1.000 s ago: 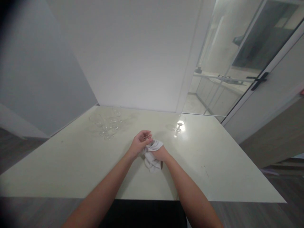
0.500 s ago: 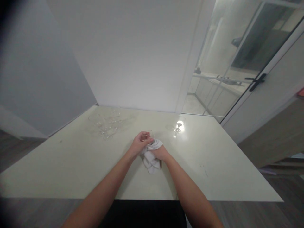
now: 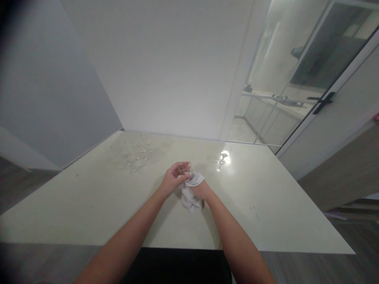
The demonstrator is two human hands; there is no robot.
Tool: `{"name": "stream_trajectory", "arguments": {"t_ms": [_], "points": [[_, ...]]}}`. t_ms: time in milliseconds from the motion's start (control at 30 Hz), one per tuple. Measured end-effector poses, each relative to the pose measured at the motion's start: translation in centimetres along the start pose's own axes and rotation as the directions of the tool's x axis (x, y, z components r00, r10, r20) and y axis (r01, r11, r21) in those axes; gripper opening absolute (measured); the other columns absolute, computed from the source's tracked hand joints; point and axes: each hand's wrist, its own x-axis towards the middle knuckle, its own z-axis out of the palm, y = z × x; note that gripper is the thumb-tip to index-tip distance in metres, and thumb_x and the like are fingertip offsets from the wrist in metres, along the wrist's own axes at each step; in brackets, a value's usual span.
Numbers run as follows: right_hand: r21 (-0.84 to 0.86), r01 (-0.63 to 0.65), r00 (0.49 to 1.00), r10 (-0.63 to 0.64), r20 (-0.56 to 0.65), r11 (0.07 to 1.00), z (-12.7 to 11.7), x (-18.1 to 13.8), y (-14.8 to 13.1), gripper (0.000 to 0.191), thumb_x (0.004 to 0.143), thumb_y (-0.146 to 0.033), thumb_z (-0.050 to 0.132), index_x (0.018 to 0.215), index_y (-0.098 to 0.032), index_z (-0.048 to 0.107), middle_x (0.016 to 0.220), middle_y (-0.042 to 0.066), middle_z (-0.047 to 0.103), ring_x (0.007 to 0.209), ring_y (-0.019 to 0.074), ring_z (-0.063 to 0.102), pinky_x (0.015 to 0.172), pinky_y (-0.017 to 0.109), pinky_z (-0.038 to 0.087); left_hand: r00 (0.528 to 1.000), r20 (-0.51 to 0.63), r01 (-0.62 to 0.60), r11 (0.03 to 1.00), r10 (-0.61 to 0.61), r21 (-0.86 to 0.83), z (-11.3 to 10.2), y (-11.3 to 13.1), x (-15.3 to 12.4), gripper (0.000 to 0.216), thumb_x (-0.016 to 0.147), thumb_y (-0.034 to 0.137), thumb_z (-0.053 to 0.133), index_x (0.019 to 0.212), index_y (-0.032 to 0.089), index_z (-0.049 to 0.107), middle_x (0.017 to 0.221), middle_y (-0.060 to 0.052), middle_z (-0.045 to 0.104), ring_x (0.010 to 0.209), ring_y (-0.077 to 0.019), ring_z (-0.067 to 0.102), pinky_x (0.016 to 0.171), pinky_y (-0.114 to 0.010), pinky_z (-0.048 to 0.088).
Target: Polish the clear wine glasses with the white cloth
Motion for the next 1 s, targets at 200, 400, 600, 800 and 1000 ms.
{"name": "stream_trajectory", "arguments": {"t_ms": [200,400,600,800,1000], "points": [[-0.211,-0.010,0.978,-0.034,-0.204,0.977,-0.1,0.5,0.0,0.024,0.079,-0.036,0.056,0.092,-0.018,0.067,0.095,0.005,0.067,0.099,0.0216,0.058,0.097,0.036,0.040,0.928,-0.367,-0.083,0.996,0.067,-0.029,-0.7,-0.4,0.7,0.049,0.062,0.031,0.078,0.106,0.018,0.060,0.099,-0.007,0.064,0.087,-0.0146,0.060,0.077,-0.025,0.047],[0.119,0.001,0.923,0.045,-0.382,0.993,-0.5,-0.2,-0.2,0.030,0.082,-0.042,0.051,0.100,-0.024,0.065,0.104,0.004,0.066,0.107,0.0201,0.057,0.104,0.040,0.036,0.867,-0.487,-0.137,0.892,-0.102,-0.431,-1.7,0.2,0.9,0.034,0.070,0.035,0.072,0.097,0.018,0.064,0.094,-0.003,0.065,0.081,-0.0101,0.062,0.069,-0.019,0.046],[0.242,0.056,0.971,0.003,-0.237,0.969,0.3,-0.7,-1.2,0.021,0.070,-0.036,0.066,0.084,-0.020,0.064,0.084,0.003,0.068,0.078,0.0162,0.062,0.077,0.029,0.050,0.846,-0.222,0.201,0.677,-0.484,-0.708,-1.1,-0.5,0.9,0.029,0.076,0.041,0.065,0.088,0.014,0.063,0.084,-0.005,0.067,0.070,-0.0129,0.064,0.058,-0.021,0.050],[0.194,0.047,0.969,0.003,-0.248,0.980,-0.4,-0.7,-1.1,0.016,0.073,-0.031,0.061,0.083,-0.019,0.065,0.083,0.002,0.067,0.081,0.0161,0.060,0.083,0.030,0.048,0.839,-0.077,0.319,0.601,-0.539,-0.733,-1.6,-1.1,0.9,0.033,0.078,0.044,0.062,0.086,0.012,0.062,0.077,-0.007,0.067,0.067,-0.0146,0.065,0.057,-0.023,0.052],[0.219,-0.030,0.959,0.089,-0.268,0.975,-0.5,-0.6,-0.2,0.019,0.069,-0.031,0.064,0.083,-0.018,0.064,0.086,0.003,0.067,0.082,0.0166,0.061,0.081,0.030,0.049,0.865,-0.332,0.062,0.738,-0.375,-0.672,-1.2,-0.8,1.0,0.031,0.074,0.042,0.067,0.084,0.014,0.061,0.081,-0.004,0.065,0.073,-0.0126,0.064,0.060,-0.019,0.050]]}}
